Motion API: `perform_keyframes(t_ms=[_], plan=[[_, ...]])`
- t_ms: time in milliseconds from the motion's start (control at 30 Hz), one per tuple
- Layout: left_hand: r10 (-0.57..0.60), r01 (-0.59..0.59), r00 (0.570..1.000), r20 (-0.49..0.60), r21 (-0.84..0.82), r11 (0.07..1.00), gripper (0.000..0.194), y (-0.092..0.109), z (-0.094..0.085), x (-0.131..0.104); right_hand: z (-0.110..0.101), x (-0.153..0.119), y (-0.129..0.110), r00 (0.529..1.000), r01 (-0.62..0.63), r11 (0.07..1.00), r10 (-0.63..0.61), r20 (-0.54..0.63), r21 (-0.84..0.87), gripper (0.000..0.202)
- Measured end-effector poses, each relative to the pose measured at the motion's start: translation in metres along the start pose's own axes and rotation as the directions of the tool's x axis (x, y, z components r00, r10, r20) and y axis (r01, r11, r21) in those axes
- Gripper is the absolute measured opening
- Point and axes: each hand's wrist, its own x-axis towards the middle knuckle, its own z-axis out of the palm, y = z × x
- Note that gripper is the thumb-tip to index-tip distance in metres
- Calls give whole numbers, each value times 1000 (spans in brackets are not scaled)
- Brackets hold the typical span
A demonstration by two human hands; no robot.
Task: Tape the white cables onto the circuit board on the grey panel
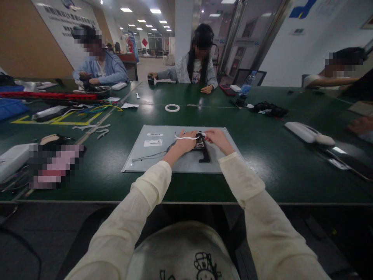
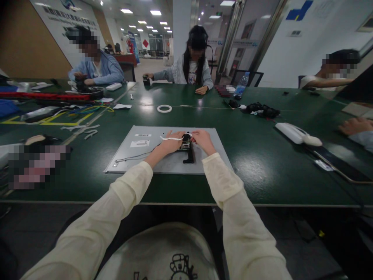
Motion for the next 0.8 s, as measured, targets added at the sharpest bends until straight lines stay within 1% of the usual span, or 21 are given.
perform_keyframes(t_ms=[67, 100, 167, 200, 267, 300, 367, 433, 500, 567, 633, 700, 800], plan=[[-21, 20, 998, -59, -18, 1000, 44, 1, -2, -1, -9, -4, -6, 1000, 29, 990, -29, 0, 141, 21], [-34, 31, 995, -95, -32, 999, 46, 1, -4, -2, -14, -7, -9, 999, 42, 975, -47, 19, 218, 21], [-64, 52, 984, -165, -73, 996, 47, 3, -10, -2, -25, -13, -14, 992, 45, 944, -80, 95, 326, 20], [-81, 63, 977, -196, -100, 993, 47, 4, -14, -3, -30, -17, -17, 984, 34, 940, -90, 151, 340, 20], [-117, 79, 964, -237, -164, 983, 45, 9, -23, -4, -38, -23, -20, 952, 5, 958, -92, 291, 286, 25], [-130, 83, 961, -245, -194, 977, 44, 11, -28, -5, -41, -26, -20, 927, -7, 973, -80, 367, 230, 28], [-137, 78, 958, -250, -233, 969, 39, 15, -37, -7, -45, -30, -20, 860, -4, 996, -43, 508, 91, 34], [-143, 76, 955, -258, -252, 965, 36, 18, -43, -11, -46, -33, -18, 800, 39, 999, -20, 600, -18, 35], [-160, 84, 956, -245, -295, 952, 34, 17, -45, -15, -47, -35, -17, 760, 86, 994, -22, 649, -68, 34], [-160, 85, 967, -197, -341, 936, 32, 15, -43, -19, -47, -35, -15, 735, 100, 991, -14, 677, -87, 33], [-120, 65, 982, -149, -334, 940, 29, 14, -40, -23, -46, -34, -12, 719, 93, 990, 10, 695, -110, 33], [-53, 18, 991, -126, -269, 963, 25, 16, -38, -27, -45, -31, -8, 719, 91, 986, 29, 694, -136, 31], [56, -74, 992, -112, -164, 984, 21, 27, -39, -33, -43, -27, 0, 739, 107, 981, 33, 673, -165, 29]])
